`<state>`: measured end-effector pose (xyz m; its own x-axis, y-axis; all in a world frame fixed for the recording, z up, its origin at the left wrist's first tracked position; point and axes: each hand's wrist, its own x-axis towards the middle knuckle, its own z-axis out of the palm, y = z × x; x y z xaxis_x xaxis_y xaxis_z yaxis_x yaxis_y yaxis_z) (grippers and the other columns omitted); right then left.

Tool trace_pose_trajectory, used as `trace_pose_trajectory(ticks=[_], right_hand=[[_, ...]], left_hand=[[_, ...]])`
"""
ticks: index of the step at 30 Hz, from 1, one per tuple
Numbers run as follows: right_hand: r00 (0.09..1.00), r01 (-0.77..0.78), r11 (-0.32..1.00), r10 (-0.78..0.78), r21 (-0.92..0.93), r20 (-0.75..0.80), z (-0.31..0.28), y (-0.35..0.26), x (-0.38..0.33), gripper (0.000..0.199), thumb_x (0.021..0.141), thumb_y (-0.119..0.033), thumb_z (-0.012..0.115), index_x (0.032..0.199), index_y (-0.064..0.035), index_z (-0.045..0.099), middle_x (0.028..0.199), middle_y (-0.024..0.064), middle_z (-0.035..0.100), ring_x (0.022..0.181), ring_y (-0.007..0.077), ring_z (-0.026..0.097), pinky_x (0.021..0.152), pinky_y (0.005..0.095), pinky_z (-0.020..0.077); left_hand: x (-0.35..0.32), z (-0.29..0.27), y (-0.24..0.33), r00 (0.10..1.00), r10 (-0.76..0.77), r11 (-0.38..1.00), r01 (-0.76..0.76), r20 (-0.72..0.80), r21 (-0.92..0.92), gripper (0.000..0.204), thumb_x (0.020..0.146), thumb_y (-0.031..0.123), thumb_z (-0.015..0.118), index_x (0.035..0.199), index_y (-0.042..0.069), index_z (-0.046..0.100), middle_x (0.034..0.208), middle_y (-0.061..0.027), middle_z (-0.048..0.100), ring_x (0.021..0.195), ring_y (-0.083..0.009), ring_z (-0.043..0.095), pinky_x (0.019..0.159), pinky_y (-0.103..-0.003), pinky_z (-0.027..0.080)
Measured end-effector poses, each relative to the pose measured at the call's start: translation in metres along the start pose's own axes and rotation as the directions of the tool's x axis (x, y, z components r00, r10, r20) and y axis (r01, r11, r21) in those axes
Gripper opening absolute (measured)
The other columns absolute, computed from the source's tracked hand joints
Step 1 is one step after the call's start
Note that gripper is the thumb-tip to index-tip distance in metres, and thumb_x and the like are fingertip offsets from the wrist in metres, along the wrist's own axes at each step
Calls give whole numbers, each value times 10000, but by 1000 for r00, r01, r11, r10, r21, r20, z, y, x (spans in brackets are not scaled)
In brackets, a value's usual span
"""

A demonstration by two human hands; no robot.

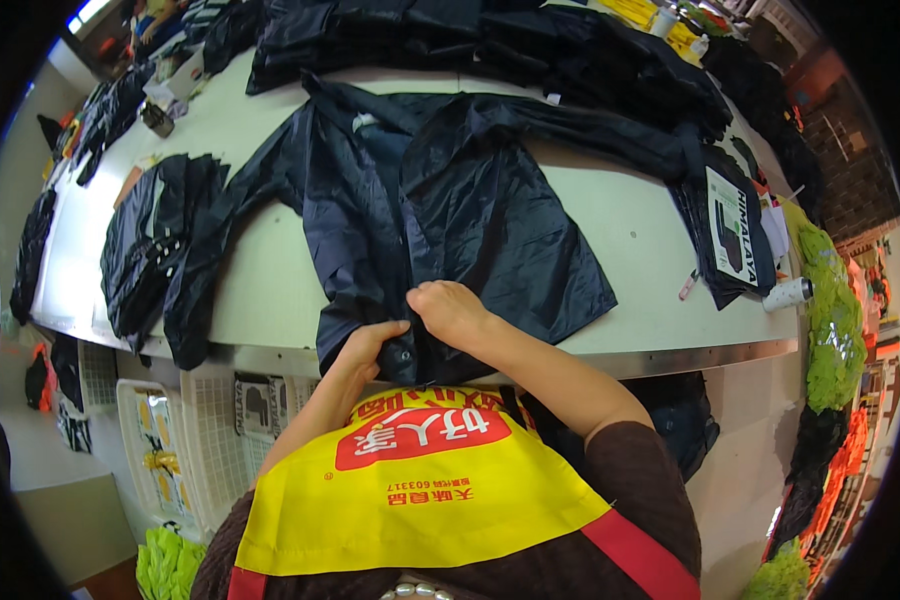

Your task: The person folds a black raincoat on a white table, aligning edges and smoothing the fabric. The person then folds the raincoat into a compact rectangle and places it on a stack of similar folded items.

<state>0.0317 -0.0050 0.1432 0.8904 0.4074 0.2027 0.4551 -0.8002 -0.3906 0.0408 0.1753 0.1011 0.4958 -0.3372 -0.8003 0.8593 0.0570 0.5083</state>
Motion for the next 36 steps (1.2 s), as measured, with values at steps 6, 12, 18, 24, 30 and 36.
trace_pose_trajectory(ticks=[6,12,18,24,30,36], right_hand=[[954,45,980,16,196,-301,-3,63,56,76,769,-87,566,823,-34,569,802,154,605,814,336,599,708,401,495],[782,-547,812,409,-205,-470,-42,233,14,278,772,-85,559,1049,-58,573,1050,150,595,1025,353,531,798,426,463],[710,-695,397,506,-599,-489,-69,326,-61,267,811,-72,536,1076,-94,517,1115,138,591,1134,283,513,957,488,325],[826,-528,754,349,-390,-443,-147,250,-50,516,728,19,580,1212,-136,490,892,173,581,792,364,599,677,429,503],[826,-534,802,562,-268,36,-165,84,-135,645,720,-66,594,1333,-198,441,940,212,554,804,412,571,728,473,488],[385,-731,620,720,-285,578,-99,12,-249,482,800,-244,602,1240,-60,531,954,285,616,870,385,625,805,416,505]], left_hand=[[-30,-28,11,997,71,971,-70,5,230,271,701,106,717,925,-29,644,879,-87,661,763,-214,633,731,-332,517],[-17,-129,33,935,202,979,-199,-291,42,272,698,120,614,913,-46,621,805,-121,654,693,-259,636,686,-363,526],[-13,-191,83,839,339,941,-290,-427,177,231,786,84,610,980,-42,610,809,-95,635,608,-203,585,602,-352,526],[6,-239,132,731,497,752,-94,-468,652,397,761,182,713,1046,-74,605,891,-102,654,744,-231,598,719,-349,474],[76,-349,167,481,829,288,69,-285,955,434,758,250,705,1029,-70,596,1008,-291,616,984,-410,588,814,-412,459],[94,-235,191,465,880,142,-58,-99,988,465,733,318,729,918,-95,624,908,-312,615,914,-432,601,763,-435,483]])
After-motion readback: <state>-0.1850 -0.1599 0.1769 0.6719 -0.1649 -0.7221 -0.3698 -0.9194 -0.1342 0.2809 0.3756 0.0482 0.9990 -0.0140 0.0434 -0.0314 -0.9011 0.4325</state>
